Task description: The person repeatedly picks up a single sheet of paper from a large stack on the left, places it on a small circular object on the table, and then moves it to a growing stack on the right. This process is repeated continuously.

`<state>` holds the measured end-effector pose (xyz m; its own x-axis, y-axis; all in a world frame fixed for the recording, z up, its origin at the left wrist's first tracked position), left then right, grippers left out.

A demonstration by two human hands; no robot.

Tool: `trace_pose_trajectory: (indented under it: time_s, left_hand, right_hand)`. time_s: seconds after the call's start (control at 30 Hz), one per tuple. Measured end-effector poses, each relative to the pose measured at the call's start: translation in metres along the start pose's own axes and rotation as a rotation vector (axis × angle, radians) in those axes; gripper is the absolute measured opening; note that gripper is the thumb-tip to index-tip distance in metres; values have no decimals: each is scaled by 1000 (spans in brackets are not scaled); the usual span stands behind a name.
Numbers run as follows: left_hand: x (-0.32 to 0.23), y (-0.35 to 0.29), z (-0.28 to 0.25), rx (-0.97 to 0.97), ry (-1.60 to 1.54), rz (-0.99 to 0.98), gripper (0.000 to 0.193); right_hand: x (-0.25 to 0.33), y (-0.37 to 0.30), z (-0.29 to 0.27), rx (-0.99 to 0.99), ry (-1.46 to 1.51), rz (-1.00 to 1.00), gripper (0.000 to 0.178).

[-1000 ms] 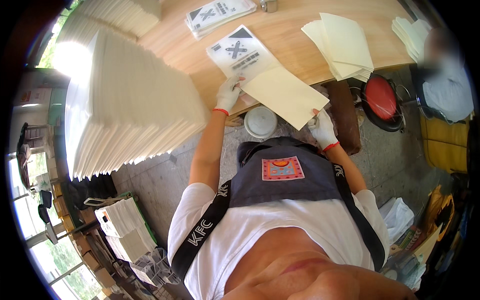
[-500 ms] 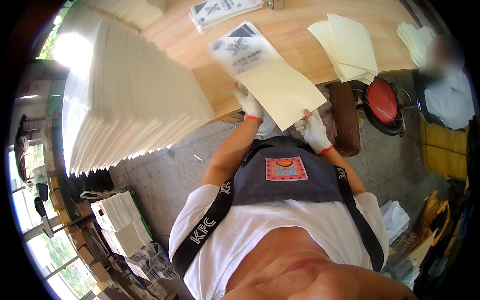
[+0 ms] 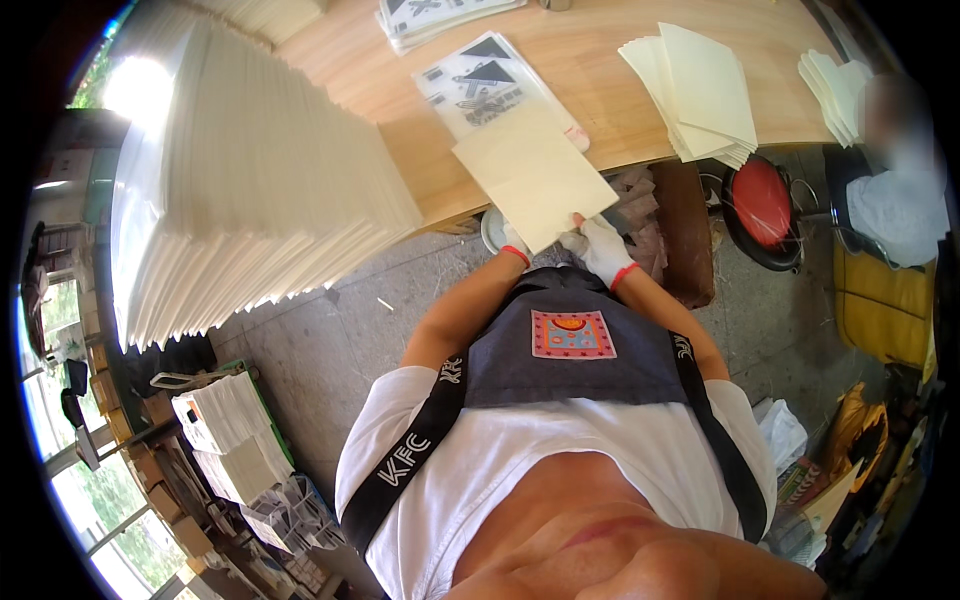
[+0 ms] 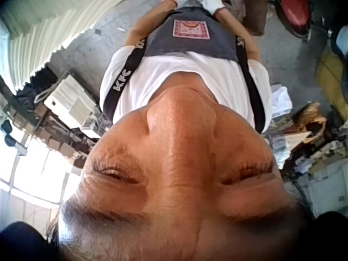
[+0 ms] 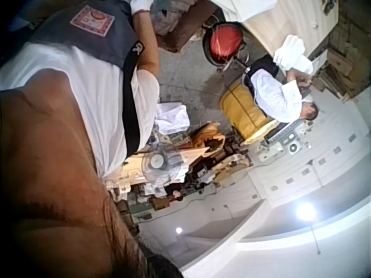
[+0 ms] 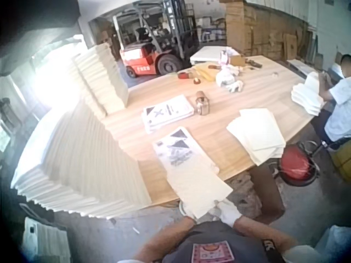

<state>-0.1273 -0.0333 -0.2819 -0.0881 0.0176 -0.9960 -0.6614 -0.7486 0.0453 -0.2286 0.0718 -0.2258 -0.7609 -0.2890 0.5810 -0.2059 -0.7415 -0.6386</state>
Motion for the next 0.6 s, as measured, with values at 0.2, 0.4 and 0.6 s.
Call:
trace_pose_trajectory:
  time_s: [0.2, 0.4, 0.6]
  left_hand:
    - [-18, -12, 6, -543, -714, -366, 25]
    - [-18, -28, -5, -475, -616, -675, 25]
    - [-43, -69, -54, -581, -692, -512, 23]
  right_hand:
    - [7, 38, 65, 39, 133, -65, 22]
    - [-5, 61, 69, 129, 395, 20, 29]
    - [23, 12, 87, 335, -806, -103, 24]
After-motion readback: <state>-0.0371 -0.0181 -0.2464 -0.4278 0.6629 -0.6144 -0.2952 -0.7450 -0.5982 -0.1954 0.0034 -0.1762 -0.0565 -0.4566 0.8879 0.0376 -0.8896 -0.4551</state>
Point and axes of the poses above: each hand's wrist, its own y-axis towards the middle knuckle, its own z-axis out of the palm, x = y × z, the point moved 5 cm from there along y, towards the middle knuckle, and after that the axes turned 5 degrees about -y, right-handed, at the moved point
